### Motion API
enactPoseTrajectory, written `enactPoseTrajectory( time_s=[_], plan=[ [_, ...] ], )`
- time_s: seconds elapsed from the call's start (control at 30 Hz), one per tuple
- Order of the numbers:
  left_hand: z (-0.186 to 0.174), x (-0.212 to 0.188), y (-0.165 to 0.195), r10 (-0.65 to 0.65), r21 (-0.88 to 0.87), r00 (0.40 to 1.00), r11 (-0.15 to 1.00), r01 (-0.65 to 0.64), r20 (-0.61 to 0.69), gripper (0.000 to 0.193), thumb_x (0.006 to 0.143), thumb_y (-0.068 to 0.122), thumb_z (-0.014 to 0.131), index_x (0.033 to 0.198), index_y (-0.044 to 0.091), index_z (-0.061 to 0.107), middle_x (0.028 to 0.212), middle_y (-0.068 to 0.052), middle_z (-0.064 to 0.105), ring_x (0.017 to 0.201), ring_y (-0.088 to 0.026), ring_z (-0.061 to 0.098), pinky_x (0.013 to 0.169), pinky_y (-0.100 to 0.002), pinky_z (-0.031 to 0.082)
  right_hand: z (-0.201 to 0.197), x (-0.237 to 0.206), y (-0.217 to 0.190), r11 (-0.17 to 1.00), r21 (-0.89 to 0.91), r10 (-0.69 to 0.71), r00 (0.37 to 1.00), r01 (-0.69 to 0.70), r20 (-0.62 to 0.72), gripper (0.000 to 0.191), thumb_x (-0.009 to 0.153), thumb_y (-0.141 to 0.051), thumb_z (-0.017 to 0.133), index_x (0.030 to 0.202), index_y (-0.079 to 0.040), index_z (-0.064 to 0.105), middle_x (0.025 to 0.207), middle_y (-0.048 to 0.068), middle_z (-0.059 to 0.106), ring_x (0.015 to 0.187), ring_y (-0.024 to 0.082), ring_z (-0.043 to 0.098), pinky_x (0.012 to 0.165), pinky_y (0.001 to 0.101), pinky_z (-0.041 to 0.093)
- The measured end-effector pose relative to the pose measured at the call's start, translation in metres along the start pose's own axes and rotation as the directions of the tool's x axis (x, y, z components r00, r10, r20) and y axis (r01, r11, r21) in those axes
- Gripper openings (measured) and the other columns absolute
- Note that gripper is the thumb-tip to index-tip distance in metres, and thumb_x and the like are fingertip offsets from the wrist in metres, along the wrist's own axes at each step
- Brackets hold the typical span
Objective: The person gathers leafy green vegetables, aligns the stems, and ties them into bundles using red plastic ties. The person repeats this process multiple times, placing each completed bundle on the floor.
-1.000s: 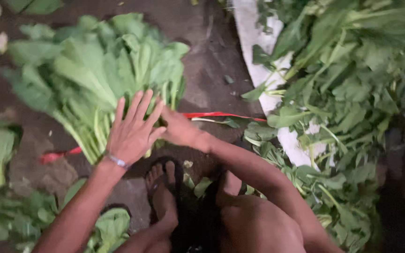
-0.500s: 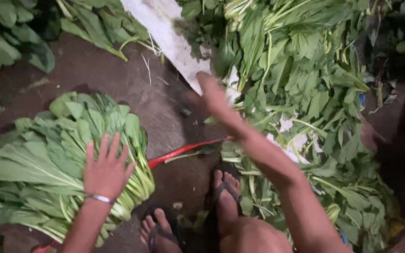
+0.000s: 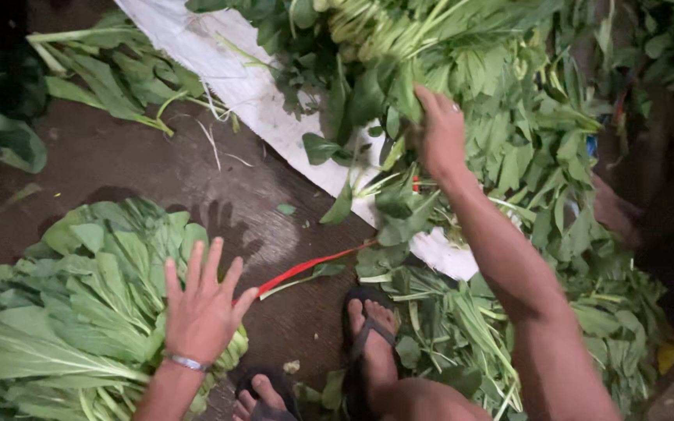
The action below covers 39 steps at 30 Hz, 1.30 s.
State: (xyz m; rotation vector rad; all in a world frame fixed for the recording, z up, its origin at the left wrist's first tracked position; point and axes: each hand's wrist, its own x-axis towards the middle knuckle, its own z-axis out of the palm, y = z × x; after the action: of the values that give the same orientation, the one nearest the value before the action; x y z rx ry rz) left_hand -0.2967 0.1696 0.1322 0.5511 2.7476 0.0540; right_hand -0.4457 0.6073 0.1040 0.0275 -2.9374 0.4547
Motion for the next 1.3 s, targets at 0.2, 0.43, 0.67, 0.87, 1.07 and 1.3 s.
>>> enactPoseTrajectory(
  time_s=[0.2,0.43,0.67,0.87,1.07,1.3],
  plan=[
    [0.008,0.011,0.027,0.144,-0.226,0.981,0.959,-0.171,-0.130,0.059,0.085,0.051,0.062,0.134,0.018,0.062,0.157,-0.013,0.037,0.147,-0.035,0.028,0.118,-0.062,0.018,-0.127,-0.116,0.029,0.989,0.146,-0.030,0.985,0.006,0.168,0.031,0.094,-0.013,0.073,0.121,-0.004,0.061,0.108,0.017,0.067,0.097,0.033,0.066,0.085,0.0439,0.054],
    [0.028,0.004,0.036,0.309,-0.306,0.945,0.894,-0.328,-0.110,0.066,0.083,0.045,0.069,0.141,0.014,0.058,0.157,-0.018,0.032,0.146,-0.037,0.026,0.118,-0.060,0.017,-0.249,-0.230,0.074,0.700,-0.624,0.706,0.465,-0.347,0.534,0.037,0.090,-0.019,0.072,0.124,-0.017,0.058,0.122,0.014,0.059,0.108,0.031,0.065,0.090,0.0439,0.055],
    [0.041,0.002,0.036,0.320,-0.327,0.947,0.893,-0.308,-0.018,0.072,0.083,0.045,0.068,0.145,0.010,0.053,0.163,-0.018,0.028,0.149,-0.039,0.025,0.119,-0.058,0.013,-0.173,-0.164,0.030,0.801,-0.568,0.567,0.547,-0.190,0.616,0.073,0.084,-0.015,0.072,0.147,-0.031,0.040,0.156,0.017,0.037,0.132,0.034,0.055,0.105,0.0463,0.050],
    [0.063,0.005,0.042,0.245,-0.414,0.969,0.878,-0.240,-0.042,0.065,0.091,0.042,0.065,0.144,0.009,0.050,0.153,-0.017,0.041,0.143,-0.036,0.034,0.120,-0.054,0.018,0.001,-0.003,-0.082,0.578,-0.461,-0.234,0.678,0.674,0.697,0.099,0.084,-0.024,0.069,0.165,-0.038,0.015,0.171,0.012,0.008,0.156,0.036,0.010,0.121,0.0635,0.016],
    [0.093,0.024,0.069,0.160,-0.456,0.961,0.855,-0.249,-0.226,0.060,0.090,0.031,0.066,0.144,0.009,0.052,0.140,-0.013,0.055,0.128,-0.032,0.051,0.107,-0.047,0.039,0.071,0.037,-0.081,0.668,-0.350,-0.068,0.522,0.657,0.850,0.108,0.073,-0.049,0.078,0.160,-0.038,0.014,0.164,0.013,0.018,0.150,0.037,0.021,0.110,0.0619,0.031],
    [0.134,0.035,0.079,0.263,-0.239,0.948,0.923,-0.301,-0.180,0.034,0.089,0.020,0.063,0.123,0.013,0.062,0.098,-0.005,0.061,0.096,-0.024,0.061,0.081,-0.043,0.048,0.054,-0.085,0.020,0.860,-0.194,-0.285,0.759,0.472,0.585,0.046,0.096,-0.022,0.062,0.142,-0.030,0.059,0.140,0.009,0.055,0.126,0.035,0.066,0.095,0.0472,0.059]
  ],
)
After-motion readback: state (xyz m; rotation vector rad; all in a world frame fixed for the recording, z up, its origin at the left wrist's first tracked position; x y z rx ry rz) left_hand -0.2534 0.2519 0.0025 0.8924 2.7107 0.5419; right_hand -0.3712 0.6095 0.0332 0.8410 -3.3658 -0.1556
